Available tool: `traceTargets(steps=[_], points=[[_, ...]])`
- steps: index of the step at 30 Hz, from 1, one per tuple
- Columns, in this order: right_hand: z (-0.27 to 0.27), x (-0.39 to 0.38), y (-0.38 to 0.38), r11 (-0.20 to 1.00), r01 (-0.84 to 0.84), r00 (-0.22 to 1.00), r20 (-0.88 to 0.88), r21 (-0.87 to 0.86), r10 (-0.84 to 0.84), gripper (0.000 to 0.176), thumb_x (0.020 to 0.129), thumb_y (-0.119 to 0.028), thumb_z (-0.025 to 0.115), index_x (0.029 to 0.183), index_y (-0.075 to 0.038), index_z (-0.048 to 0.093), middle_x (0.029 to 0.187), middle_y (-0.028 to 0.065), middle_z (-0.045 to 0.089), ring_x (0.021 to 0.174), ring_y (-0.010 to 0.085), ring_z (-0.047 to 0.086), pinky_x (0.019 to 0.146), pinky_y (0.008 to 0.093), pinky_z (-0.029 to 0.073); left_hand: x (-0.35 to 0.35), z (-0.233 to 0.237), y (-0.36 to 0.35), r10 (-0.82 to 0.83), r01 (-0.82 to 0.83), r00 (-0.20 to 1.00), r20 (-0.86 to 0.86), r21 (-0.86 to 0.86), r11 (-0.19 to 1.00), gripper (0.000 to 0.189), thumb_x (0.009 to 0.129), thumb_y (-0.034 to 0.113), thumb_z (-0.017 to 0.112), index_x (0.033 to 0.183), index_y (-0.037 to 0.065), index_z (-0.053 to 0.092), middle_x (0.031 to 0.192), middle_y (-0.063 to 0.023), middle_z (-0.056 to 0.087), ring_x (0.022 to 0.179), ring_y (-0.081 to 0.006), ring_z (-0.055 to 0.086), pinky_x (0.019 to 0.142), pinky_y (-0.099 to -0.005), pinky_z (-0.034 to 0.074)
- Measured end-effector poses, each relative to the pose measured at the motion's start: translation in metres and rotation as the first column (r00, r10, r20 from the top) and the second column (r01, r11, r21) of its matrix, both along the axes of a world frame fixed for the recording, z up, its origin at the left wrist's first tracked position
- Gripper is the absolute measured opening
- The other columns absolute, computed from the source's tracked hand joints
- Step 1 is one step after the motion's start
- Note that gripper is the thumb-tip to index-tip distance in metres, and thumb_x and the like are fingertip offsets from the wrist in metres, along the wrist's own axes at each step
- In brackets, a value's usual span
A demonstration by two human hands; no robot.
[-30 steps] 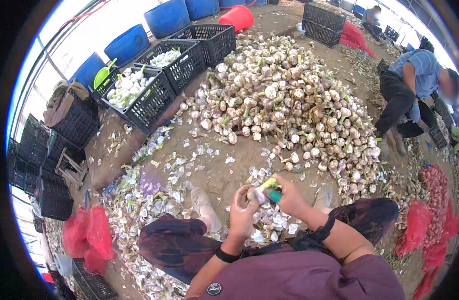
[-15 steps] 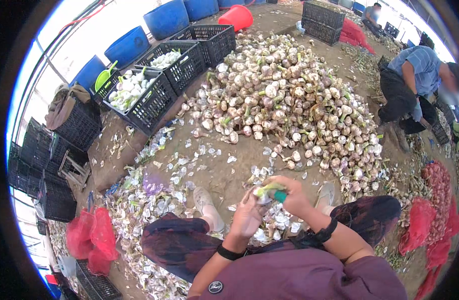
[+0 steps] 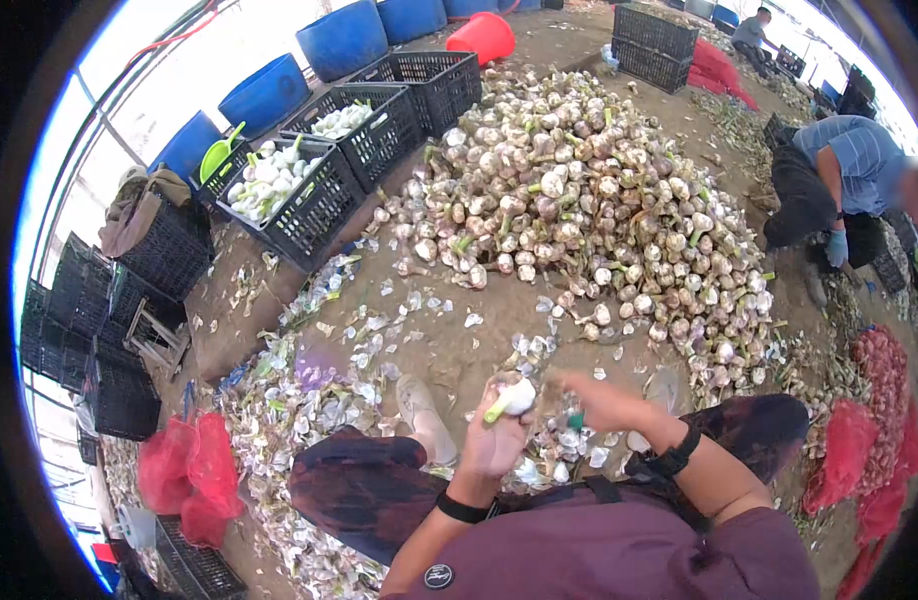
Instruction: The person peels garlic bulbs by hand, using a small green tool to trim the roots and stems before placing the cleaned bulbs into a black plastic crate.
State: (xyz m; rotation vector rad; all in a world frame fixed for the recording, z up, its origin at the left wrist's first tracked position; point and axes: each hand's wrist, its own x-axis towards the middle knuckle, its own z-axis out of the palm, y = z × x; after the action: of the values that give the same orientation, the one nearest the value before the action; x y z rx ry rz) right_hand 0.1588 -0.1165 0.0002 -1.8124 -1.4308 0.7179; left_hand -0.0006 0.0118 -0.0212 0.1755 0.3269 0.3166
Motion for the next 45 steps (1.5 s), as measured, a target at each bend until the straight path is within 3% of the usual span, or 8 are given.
traceTargets(steps=[4, 8, 20, 26, 30, 33, 38, 45], points=[[0.042, -0.016, 0.015, 0.973, 0.229, 0.973, 0.030, -0.008, -0.229, 0.034, 0.074, -0.019, 0.062, 0.106, -0.008, 0.058, 0.101, 0.0145, 0.061, 0.095, 0.0343, 0.056, 0.082, 0.0386, 0.045, 0.004, 0.009, -0.004, 0.063, -0.044, 0.989, -0.133, 0.144, 0.989, 0.028, 0.092, 0.031, 0.043, 0.109, 0.009, 0.048, 0.102, -0.0073, 0.054, 0.088, -0.0182, 0.052, 0.074, -0.0321, 0.041], [0.043, -0.026, 0.036, 0.930, 0.150, 0.949, 0.216, 0.335, -0.230, 0.023, 0.072, -0.011, 0.062, 0.095, -0.009, 0.061, 0.091, 0.0087, 0.062, 0.084, 0.0272, 0.058, 0.073, 0.0363, 0.045, 0.006, 0.019, -0.006, 0.040, -0.020, 0.993, -0.110, 0.171, 0.985, 0.028, 0.095, 0.028, 0.035, 0.110, 0.007, 0.046, 0.103, -0.0096, 0.054, 0.097, -0.0220, 0.052, 0.088, -0.0394, 0.040], [0.051, -0.020, 0.039, 0.937, -0.206, 0.746, 0.665, 0.283, -0.037, 0.014, 0.069, -0.012, 0.054, 0.082, -0.006, 0.055, 0.076, 0.0050, 0.055, 0.076, 0.0211, 0.054, 0.072, 0.0340, 0.040, -0.008, 0.019, 0.003, -0.008, 0.046, 0.988, -0.151, 0.247, 0.968, 0.029, 0.085, 0.014, 0.045, 0.112, 0.004, 0.046, 0.099, -0.0088, 0.055, 0.086, -0.0193, 0.054, 0.073, -0.0305, 0.045], [0.017, -0.009, 0.041, 0.925, 0.059, 0.819, 0.512, 0.375, -0.259, 0.014, 0.066, -0.008, 0.057, 0.079, -0.007, 0.055, 0.073, 0.0079, 0.057, 0.075, 0.0255, 0.055, 0.070, 0.0378, 0.040, -0.007, 0.023, 0.002, -0.147, 0.251, 0.944, -0.294, 0.356, 0.900, 0.039, 0.081, 0.007, 0.051, 0.118, 0.001, 0.040, 0.102, -0.0115, 0.054, 0.089, -0.0207, 0.056, 0.074, -0.0312, 0.049], [-0.009, 0.024, 0.027, 0.918, 0.355, 0.789, 0.584, -0.179, -0.191, 0.020, 0.064, -0.004, 0.059, 0.083, -0.007, 0.063, 0.080, 0.0127, 0.062, 0.079, 0.0308, 0.058, 0.068, 0.0400, 0.044, -0.011, 0.022, -0.002, -0.127, 0.254, 0.947, -0.294, 0.449, 0.856, 0.040, 0.081, 0.004, 0.054, 0.118, 0.002, 0.039, 0.104, -0.0124, 0.053, 0.095, -0.0210, 0.057, 0.079, -0.0338, 0.050], [-0.029, 0.010, 0.011, 0.823, -0.050, 0.900, 0.331, -0.565, 0.282, 0.018, 0.072, -0.006, 0.052, 0.085, -0.010, 0.063, 0.091, 0.0132, 0.063, 0.086, 0.0296, 0.059, 0.076, 0.0406, 0.045, -0.010, 0.020, 0.001, -0.066, 0.146, 0.979, -0.193, 0.438, 0.887, 0.037, 0.085, 0.014, 0.057, 0.118, 0.006, 0.040, 0.103, -0.0094, 0.054, 0.093, -0.0189, 0.056, 0.075, -0.0324, 0.051], [0.021, -0.009, 0.016, 0.966, 0.202, 0.979, -0.006, 0.160, -0.204, 0.031, 0.073, 0.002, 0.050, 0.102, -0.005, 0.059, 0.097, 0.0152, 0.061, 0.089, 0.0312, 0.059, 0.076, 0.0390, 0.048, -0.003, 0.028, -0.003, 0.065, 0.050, 0.962, -0.266, 0.405, 0.913, 0.029, 0.090, 0.011, 0.050, 0.118, 0.010, 0.042, 0.103, -0.0059, 0.055, 0.087, -0.0144, 0.055, 0.060, -0.0258, 0.051], [0.038, -0.027, 0.026, 0.934, 0.148, 0.984, 0.046, 0.324, -0.172, 0.022, 0.072, -0.004, 0.060, 0.095, -0.004, 0.061, 0.089, 0.0118, 0.062, 0.080, 0.0289, 0.060, 0.070, 0.0350, 0.049, -0.003, 0.019, -0.006, -0.037, 0.138, 0.976, -0.216, 0.476, 0.869, 0.038, 0.087, 0.002, 0.047, 0.123, 0.010, 0.036, 0.104, -0.0050, 0.052, 0.086, -0.0115, 0.053, 0.065, -0.0236, 0.048]])
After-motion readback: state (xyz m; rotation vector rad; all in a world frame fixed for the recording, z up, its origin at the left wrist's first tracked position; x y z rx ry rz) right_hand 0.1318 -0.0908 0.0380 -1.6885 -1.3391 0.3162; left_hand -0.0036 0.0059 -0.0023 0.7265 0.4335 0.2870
